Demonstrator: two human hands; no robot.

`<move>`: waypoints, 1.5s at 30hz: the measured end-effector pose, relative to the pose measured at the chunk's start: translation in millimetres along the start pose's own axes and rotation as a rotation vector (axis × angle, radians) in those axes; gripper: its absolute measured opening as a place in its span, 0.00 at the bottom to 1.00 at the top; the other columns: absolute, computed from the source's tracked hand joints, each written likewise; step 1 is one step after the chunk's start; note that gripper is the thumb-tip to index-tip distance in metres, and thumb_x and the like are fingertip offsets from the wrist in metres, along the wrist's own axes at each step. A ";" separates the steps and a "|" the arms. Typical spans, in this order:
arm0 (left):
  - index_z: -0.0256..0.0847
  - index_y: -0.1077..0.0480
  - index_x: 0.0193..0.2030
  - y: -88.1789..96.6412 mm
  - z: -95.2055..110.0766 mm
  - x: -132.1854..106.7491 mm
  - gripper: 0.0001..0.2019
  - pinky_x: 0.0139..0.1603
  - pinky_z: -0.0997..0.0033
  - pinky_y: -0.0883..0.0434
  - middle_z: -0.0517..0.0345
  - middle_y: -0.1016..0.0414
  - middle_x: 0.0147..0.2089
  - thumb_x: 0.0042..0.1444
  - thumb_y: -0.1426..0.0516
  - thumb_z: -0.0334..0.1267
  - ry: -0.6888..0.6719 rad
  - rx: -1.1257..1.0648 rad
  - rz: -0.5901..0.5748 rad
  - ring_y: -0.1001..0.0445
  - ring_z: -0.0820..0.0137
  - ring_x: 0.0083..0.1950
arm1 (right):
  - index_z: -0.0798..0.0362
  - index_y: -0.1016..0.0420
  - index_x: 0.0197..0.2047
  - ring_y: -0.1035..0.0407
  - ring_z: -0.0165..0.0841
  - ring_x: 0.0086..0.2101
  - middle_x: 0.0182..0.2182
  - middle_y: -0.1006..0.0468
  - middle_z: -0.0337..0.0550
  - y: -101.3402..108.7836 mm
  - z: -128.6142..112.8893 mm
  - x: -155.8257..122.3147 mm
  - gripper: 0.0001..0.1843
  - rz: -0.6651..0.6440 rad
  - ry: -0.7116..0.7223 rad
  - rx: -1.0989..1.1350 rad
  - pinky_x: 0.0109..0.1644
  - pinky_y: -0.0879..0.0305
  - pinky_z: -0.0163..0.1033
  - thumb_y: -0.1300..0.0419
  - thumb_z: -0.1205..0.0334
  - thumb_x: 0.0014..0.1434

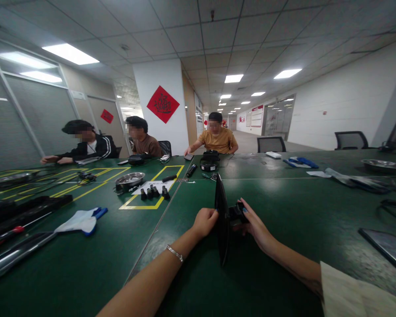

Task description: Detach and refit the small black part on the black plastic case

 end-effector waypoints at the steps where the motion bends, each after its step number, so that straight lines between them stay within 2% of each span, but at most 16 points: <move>1: 0.38 0.46 0.17 -0.3 0.0 0.0 0.21 0.25 0.75 0.49 0.63 0.49 0.19 0.56 0.60 0.47 -0.003 -0.002 -0.002 0.47 0.76 0.23 | 0.46 0.56 0.66 0.28 0.34 0.26 0.39 0.25 0.47 -0.2 -0.3 0.2 0.43 0.006 -0.002 0.000 0.22 0.42 0.33 0.43 0.45 0.52; 5: 0.38 0.46 0.16 -2.5 -1.2 0.4 0.23 0.26 0.75 0.49 0.62 0.50 0.20 0.57 0.61 0.48 -0.003 -0.010 0.002 0.47 0.76 0.24 | 0.50 0.55 0.66 0.28 0.37 0.25 0.38 0.24 0.50 -2.9 -3.8 -0.1 0.39 0.022 -0.023 0.020 0.20 0.43 0.33 0.50 0.42 0.56; 9: 0.38 0.45 0.17 -4.5 -4.4 0.9 0.24 0.26 0.75 0.50 0.62 0.50 0.20 0.58 0.63 0.49 0.031 0.004 0.000 0.46 0.76 0.24 | 0.49 0.56 0.66 0.28 0.37 0.25 0.39 0.25 0.50 -5.9 -8.8 -1.9 0.36 0.024 -0.031 0.021 0.20 0.43 0.33 0.54 0.44 0.59; 16: 0.37 0.41 0.17 -0.5 0.0 -0.3 0.17 0.28 0.74 0.49 0.60 0.45 0.20 0.54 0.59 0.38 -0.016 0.170 0.013 0.43 0.75 0.25 | 0.50 0.56 0.66 0.28 0.36 0.25 0.39 0.25 0.51 -6.9 -8.9 -2.9 0.36 0.022 -0.031 0.009 0.20 0.44 0.33 0.54 0.43 0.59; 20: 0.35 0.36 0.18 1.4 2.5 -1.9 0.19 0.27 0.74 0.49 0.60 0.42 0.21 0.55 0.58 0.38 0.031 0.216 0.014 0.43 0.75 0.25 | 0.50 0.58 0.66 0.28 0.37 0.24 0.35 0.24 0.49 -6.0 -6.8 -2.2 0.40 0.013 -0.028 0.008 0.20 0.44 0.33 0.52 0.41 0.57; 27: 0.34 0.33 0.20 1.7 3.0 -1.7 0.20 0.28 0.75 0.47 0.59 0.39 0.21 0.57 0.57 0.39 0.062 0.156 0.004 0.40 0.74 0.26 | 0.50 0.57 0.66 0.28 0.36 0.24 0.35 0.24 0.49 -6.2 -8.2 -4.1 0.41 0.017 -0.018 0.007 0.20 0.44 0.33 0.50 0.40 0.55; 38: 0.36 0.40 0.17 -1.2 0.7 -1.5 0.26 0.25 0.73 0.54 0.62 0.50 0.19 0.60 0.62 0.46 0.031 0.146 0.046 0.48 0.76 0.22 | 0.53 0.57 0.66 0.28 0.36 0.22 0.32 0.24 0.48 -4.4 -4.2 -0.1 0.40 0.036 -0.020 0.016 0.20 0.44 0.33 0.51 0.42 0.56; 45: 0.37 0.41 0.17 -2.6 -1.6 -0.5 0.27 0.26 0.73 0.52 0.61 0.49 0.19 0.60 0.64 0.49 0.030 0.108 0.041 0.48 0.76 0.22 | 0.52 0.57 0.66 0.28 0.36 0.23 0.34 0.24 0.49 -4.5 -4.3 -1.1 0.41 0.033 -0.021 0.019 0.19 0.44 0.32 0.50 0.42 0.56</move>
Point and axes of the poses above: each hand's wrist, its own x-axis towards the middle knuckle, its own y-axis out of the back of the hand, z = x × y, the point moved 5 cm from there along x, towards the middle knuckle
